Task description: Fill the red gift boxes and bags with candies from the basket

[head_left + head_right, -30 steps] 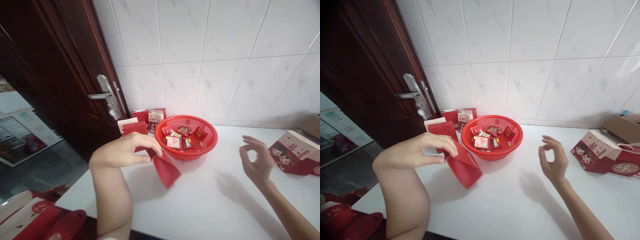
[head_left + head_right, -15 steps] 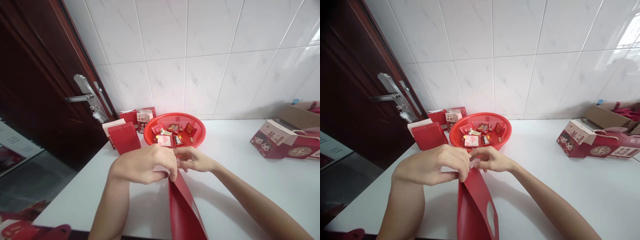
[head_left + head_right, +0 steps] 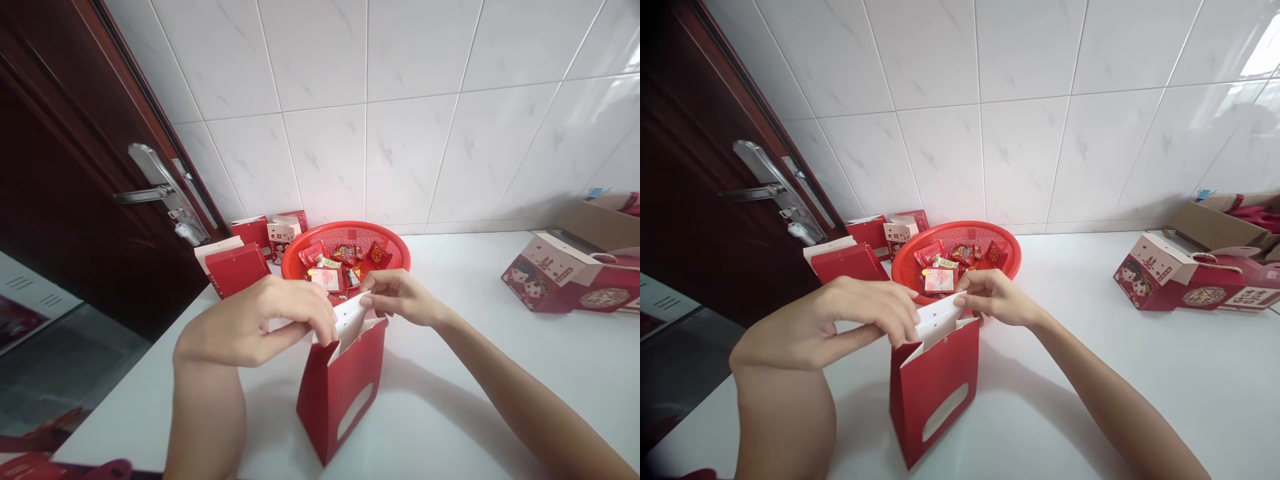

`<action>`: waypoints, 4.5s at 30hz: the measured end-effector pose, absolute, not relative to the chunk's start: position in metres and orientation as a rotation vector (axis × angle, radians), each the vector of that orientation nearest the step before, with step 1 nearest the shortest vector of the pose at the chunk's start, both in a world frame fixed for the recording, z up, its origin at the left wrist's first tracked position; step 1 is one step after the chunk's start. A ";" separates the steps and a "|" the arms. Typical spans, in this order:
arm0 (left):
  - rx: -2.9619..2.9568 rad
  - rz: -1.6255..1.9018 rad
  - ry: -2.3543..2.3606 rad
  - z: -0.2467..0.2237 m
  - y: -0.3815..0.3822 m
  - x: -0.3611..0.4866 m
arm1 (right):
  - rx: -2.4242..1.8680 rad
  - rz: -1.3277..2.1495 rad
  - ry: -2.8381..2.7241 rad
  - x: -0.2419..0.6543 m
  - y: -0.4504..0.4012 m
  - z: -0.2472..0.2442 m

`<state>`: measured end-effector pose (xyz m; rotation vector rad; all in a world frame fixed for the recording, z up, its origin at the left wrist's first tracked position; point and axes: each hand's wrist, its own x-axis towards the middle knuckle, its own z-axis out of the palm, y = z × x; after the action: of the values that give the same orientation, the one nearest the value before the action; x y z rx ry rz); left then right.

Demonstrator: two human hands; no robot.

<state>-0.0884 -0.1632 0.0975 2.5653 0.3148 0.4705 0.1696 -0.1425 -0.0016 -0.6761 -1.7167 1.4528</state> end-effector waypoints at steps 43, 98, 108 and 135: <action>2.563 0.081 0.652 0.082 -0.154 -0.068 | -1.835 0.413 -1.879 0.182 -0.037 0.002; 2.329 -0.443 1.249 -0.009 0.003 -0.019 | -1.773 0.520 -2.112 0.176 -0.021 -0.020; 2.439 -0.032 1.216 -0.015 0.009 -0.017 | -1.802 0.512 -2.126 0.175 -0.023 -0.019; 2.549 -0.167 1.395 -0.004 -0.008 0.001 | -1.820 0.877 -1.657 0.195 -0.028 -0.008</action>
<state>0.0010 -0.0077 -0.0036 2.5494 1.3946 -0.1673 0.1954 -0.0276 -0.0083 -1.8198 -1.6572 0.8765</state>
